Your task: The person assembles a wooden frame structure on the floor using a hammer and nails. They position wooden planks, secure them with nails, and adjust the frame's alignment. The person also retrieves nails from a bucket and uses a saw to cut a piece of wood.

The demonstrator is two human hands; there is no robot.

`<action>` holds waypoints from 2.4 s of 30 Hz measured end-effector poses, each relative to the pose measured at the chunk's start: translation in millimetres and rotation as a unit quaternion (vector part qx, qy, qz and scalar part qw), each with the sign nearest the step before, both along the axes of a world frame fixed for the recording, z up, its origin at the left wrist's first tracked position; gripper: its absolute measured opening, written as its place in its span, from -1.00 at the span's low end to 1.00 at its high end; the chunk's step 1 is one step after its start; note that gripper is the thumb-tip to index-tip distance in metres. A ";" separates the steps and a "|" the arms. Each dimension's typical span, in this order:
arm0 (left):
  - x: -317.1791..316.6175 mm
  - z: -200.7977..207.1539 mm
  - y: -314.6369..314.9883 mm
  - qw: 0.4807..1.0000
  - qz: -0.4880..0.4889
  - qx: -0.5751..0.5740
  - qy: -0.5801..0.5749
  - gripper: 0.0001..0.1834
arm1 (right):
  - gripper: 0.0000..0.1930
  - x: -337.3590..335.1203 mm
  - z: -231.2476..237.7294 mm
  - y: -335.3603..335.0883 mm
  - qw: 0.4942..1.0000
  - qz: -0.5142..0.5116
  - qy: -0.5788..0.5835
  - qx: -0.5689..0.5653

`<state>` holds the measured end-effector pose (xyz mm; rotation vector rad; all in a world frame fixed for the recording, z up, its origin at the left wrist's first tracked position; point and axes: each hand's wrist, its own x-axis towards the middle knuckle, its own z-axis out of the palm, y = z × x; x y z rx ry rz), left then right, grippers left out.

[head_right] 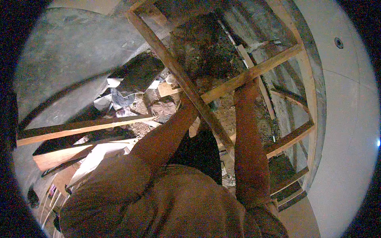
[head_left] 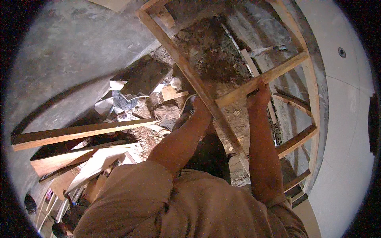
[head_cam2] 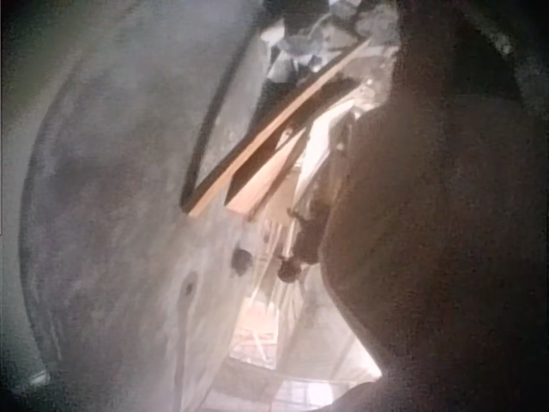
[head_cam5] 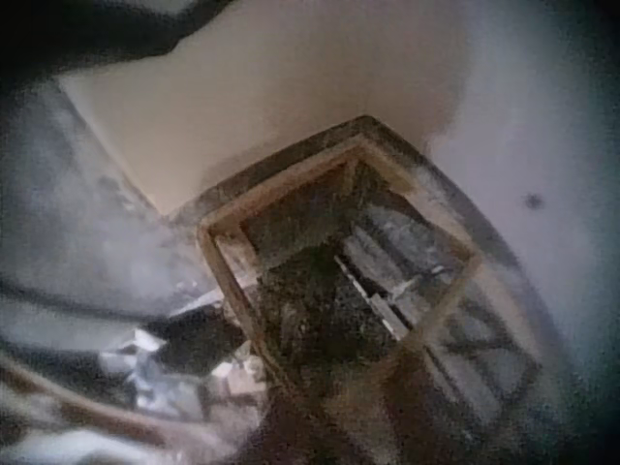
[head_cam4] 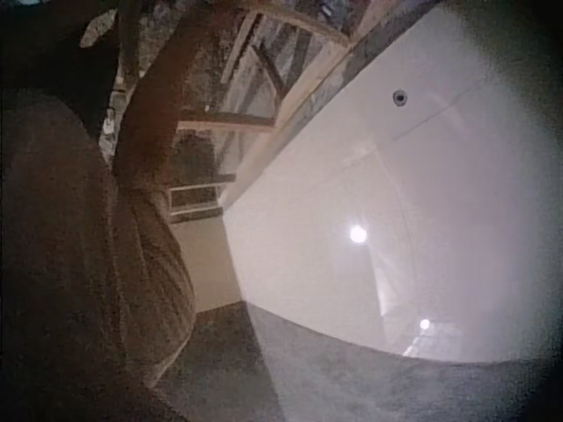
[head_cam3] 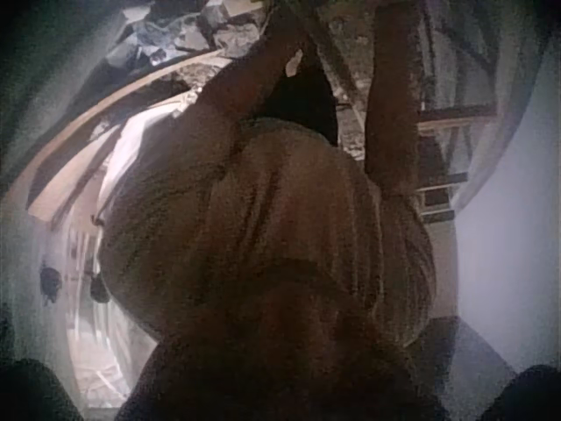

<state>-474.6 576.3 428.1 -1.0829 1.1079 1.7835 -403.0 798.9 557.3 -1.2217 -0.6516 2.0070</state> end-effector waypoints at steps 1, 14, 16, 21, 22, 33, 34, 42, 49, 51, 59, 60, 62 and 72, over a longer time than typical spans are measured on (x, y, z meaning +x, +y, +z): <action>1.9 2.6 4.3 1.000 0.005 -0.005 0.002 -0.60 | -0.65 -2.8 -4.7 2.9 1.000 -0.011 -0.017 0.002; -22.7 12.6 -23.4 0.987 -0.146 0.033 0.050 -0.74 | -0.61 -9.1 -1.1 -11.7 0.999 -0.009 -0.030 0.007; -30.1 16.7 -50.0 0.969 -0.229 0.046 0.080 -0.76 | -0.64 7.5 -10.2 -2.9 0.995 -0.021 -0.091 0.020; -85.1 34.7 -193.4 0.877 -0.430 -0.032 0.213 -0.81 | -0.66 -4.0 26.6 -19.5 0.998 -0.052 -0.018 -0.037; -94.6 37.1 -216.5 0.864 -0.449 -0.046 0.221 -0.82 | -0.66 0.7 24.8 -19.0 0.996 -0.074 -0.022 -0.038; -149.8 149.7 -222.0 0.658 -0.556 -0.037 0.506 -0.73 | -0.53 -8.9 60.6 -28.1 0.997 -0.079 -0.013 0.003; -144.3 161.3 -205.5 0.770 -0.526 -0.019 0.361 -0.76 | -0.51 -8.7 66.4 -30.9 0.996 -0.091 -0.023 0.001; -101.8 246.9 -21.8 0.467 -0.604 0.047 0.644 -0.75 | -0.40 59.1 101.5 -77.1 0.978 -0.127 -0.152 0.072; 0.5 287.4 86.4 0.703 -0.640 0.237 0.200 -0.68 | -0.27 190.7 109.6 -151.6 0.750 -0.179 -0.613 0.170; 35.1 278.6 86.1 0.682 -0.659 0.276 0.160 -0.70 | -0.24 239.6 111.4 -177.0 0.699 -0.187 -0.668 0.172; 139.2 229.3 80.2 0.544 -0.762 0.261 0.233 -0.84 | -0.21 324.5 95.0 -213.8 0.613 -0.124 -0.770 0.127; 158.1 227.5 84.7 0.580 -0.761 0.231 0.176 -0.85 | -0.19 330.3 91.6 -215.1 0.637 -0.114 -0.756 0.100; 186.6 222.8 95.3 0.600 -0.756 0.216 0.147 -0.87 | -0.15 334.5 82.5 -215.2 0.684 -0.093 -0.722 0.046; 324.5 224.9 116.5 0.559 -0.714 0.221 0.359 -0.86 | -0.33 384.5 70.5 -262.6 0.706 -0.194 -0.676 0.081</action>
